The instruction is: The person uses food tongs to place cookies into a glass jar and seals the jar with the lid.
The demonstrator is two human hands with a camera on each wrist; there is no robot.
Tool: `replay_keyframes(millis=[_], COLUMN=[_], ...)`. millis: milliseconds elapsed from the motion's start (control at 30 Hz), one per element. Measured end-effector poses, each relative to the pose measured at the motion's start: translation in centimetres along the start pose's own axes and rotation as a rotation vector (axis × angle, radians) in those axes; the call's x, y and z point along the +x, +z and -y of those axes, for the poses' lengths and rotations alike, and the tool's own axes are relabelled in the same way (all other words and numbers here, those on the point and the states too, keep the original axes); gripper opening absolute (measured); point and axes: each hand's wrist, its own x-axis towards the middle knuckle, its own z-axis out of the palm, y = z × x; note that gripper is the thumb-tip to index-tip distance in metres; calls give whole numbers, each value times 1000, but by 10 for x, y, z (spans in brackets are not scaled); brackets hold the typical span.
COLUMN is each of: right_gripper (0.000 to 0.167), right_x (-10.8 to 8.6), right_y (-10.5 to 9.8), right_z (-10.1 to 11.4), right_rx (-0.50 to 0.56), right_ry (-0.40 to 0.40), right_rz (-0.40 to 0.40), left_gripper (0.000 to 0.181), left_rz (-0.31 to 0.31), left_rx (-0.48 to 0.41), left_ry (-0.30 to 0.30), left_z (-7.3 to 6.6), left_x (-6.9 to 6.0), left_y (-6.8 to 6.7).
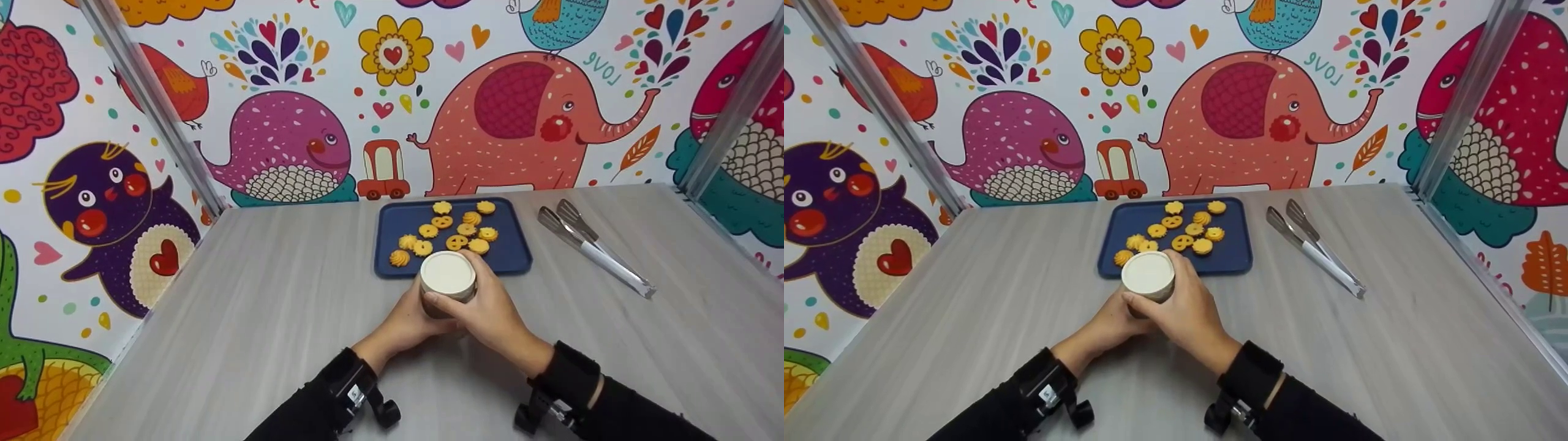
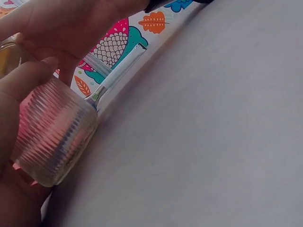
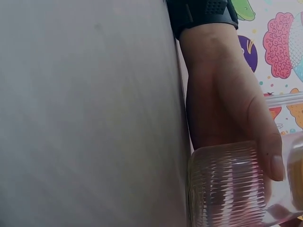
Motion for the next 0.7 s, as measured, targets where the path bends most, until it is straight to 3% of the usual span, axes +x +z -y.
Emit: replay_keyframes(millis=[700], right_gripper=[89], right_x=[4], right_y=[-7], right_z=[3], right_rx=[-2], right_ry=[-7], right_rz=[35], left_gripper=[115], left_rz=[12], left_rx=[-33], left_ry=[-16], left_z=[-1], left_x=[1], left_y=[-1])
